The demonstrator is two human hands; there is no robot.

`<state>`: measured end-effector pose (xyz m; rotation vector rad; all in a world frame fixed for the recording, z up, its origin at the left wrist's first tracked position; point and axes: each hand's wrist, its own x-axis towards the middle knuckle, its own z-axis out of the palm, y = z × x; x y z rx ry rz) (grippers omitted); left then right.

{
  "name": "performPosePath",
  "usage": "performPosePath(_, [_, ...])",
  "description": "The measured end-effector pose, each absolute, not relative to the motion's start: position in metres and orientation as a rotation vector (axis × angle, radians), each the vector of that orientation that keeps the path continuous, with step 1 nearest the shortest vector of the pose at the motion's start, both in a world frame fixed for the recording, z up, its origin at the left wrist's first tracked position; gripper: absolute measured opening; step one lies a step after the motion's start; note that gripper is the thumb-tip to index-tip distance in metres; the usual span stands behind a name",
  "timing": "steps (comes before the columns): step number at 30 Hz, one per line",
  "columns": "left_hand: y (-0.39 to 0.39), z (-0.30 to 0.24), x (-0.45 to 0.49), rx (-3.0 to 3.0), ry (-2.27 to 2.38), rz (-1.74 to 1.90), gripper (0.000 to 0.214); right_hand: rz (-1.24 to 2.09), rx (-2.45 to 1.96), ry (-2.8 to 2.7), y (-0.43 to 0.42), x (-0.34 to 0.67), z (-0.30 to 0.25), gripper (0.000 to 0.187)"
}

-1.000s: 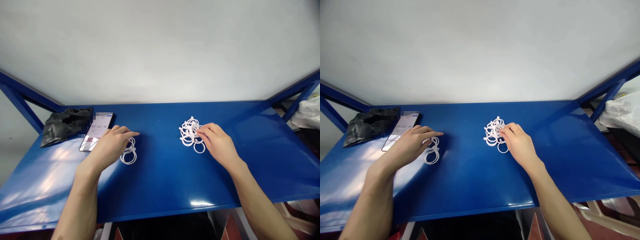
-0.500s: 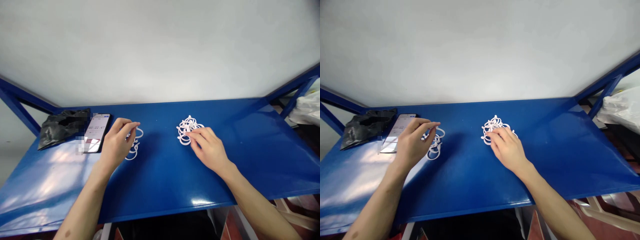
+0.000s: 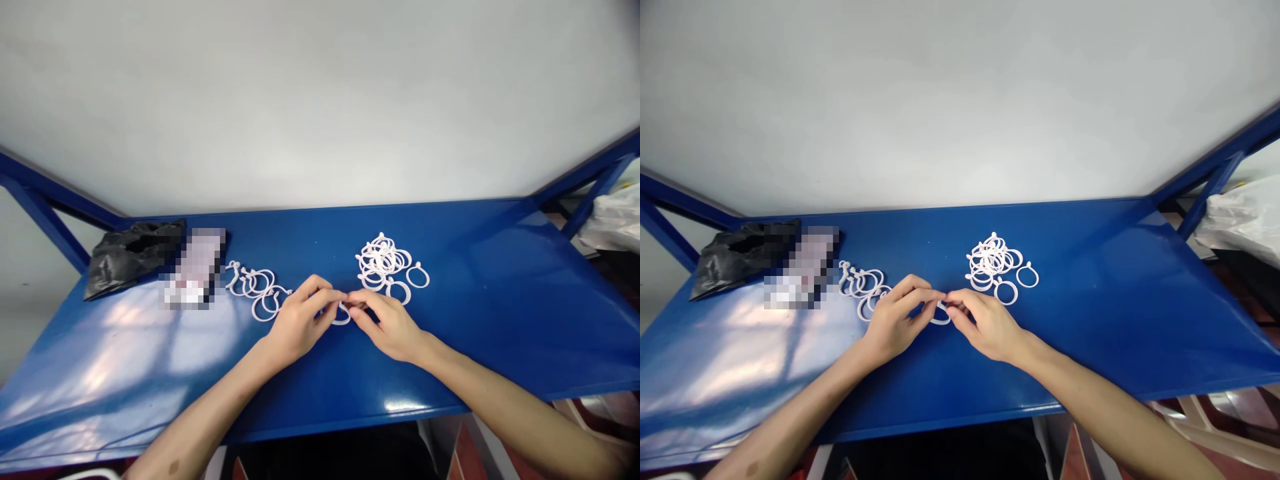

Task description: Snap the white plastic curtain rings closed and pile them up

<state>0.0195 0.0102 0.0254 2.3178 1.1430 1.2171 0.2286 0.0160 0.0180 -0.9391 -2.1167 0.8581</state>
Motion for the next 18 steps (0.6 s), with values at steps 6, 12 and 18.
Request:
performPosePath(6, [0.0109,0.0269,0.0223,2.161,1.163,1.229,0.015,0.851,-0.911,-2.006,0.0141,0.2251,0.0120,0.015])
performPosePath(12, [0.0130,0.0290,0.0184,1.892,1.204,1.053,0.019,0.689,-0.952,-1.921,0.0181,0.2274,0.0181,0.011])
performPosePath(18, [0.0104,0.0218,0.0196,1.944,1.140,1.034,0.014,0.718,-0.809,-1.927,0.0206,0.2271,0.0158,0.011])
